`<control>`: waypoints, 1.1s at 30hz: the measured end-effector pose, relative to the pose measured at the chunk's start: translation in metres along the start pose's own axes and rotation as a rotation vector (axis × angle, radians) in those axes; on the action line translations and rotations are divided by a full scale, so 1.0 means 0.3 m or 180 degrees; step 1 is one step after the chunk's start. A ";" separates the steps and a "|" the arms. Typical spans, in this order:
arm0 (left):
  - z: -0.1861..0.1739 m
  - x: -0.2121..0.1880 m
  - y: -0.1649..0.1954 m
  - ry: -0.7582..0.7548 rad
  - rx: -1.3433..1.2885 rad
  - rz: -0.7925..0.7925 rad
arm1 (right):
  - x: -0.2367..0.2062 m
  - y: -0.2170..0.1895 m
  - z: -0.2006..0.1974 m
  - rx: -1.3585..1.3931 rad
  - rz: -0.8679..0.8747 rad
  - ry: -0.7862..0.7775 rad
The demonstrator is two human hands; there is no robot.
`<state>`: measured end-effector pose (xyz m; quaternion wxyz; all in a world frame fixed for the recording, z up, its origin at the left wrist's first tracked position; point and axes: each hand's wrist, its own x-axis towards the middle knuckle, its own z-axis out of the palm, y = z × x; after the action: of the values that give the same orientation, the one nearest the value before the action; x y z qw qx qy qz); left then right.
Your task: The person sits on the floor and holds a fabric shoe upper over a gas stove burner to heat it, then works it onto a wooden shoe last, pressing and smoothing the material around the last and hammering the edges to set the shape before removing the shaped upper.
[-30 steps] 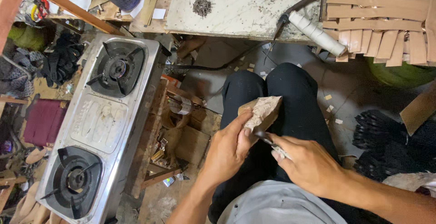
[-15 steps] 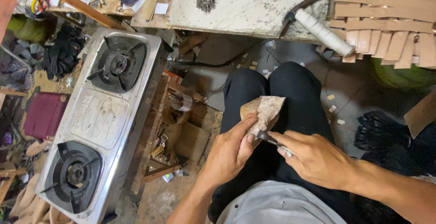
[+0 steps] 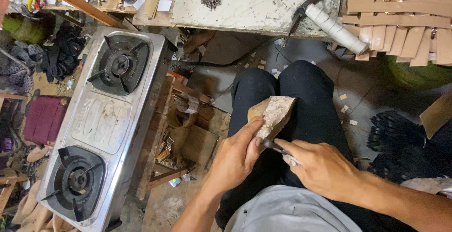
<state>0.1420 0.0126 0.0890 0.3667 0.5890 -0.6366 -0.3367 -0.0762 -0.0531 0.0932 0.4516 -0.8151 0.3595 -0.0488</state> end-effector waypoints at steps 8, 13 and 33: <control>0.021 -0.017 0.000 -0.0035 0.0063 0.0004 | -0.022 0.002 -0.046 -0.0010 0.0113 -0.0377; 0.006 -0.001 -0.007 0.0059 -0.0038 0.0028 | 0.012 -0.026 0.007 -0.0858 0.0099 -0.0301; 0.003 -0.001 -0.053 0.0092 -0.0122 -0.0352 | 0.022 0.026 0.073 0.0308 0.0279 -0.0115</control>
<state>0.1493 0.0118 0.0749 0.3679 0.6209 -0.5912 -0.3600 -0.0667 -0.0446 0.0725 0.4986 -0.7766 0.3839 -0.0317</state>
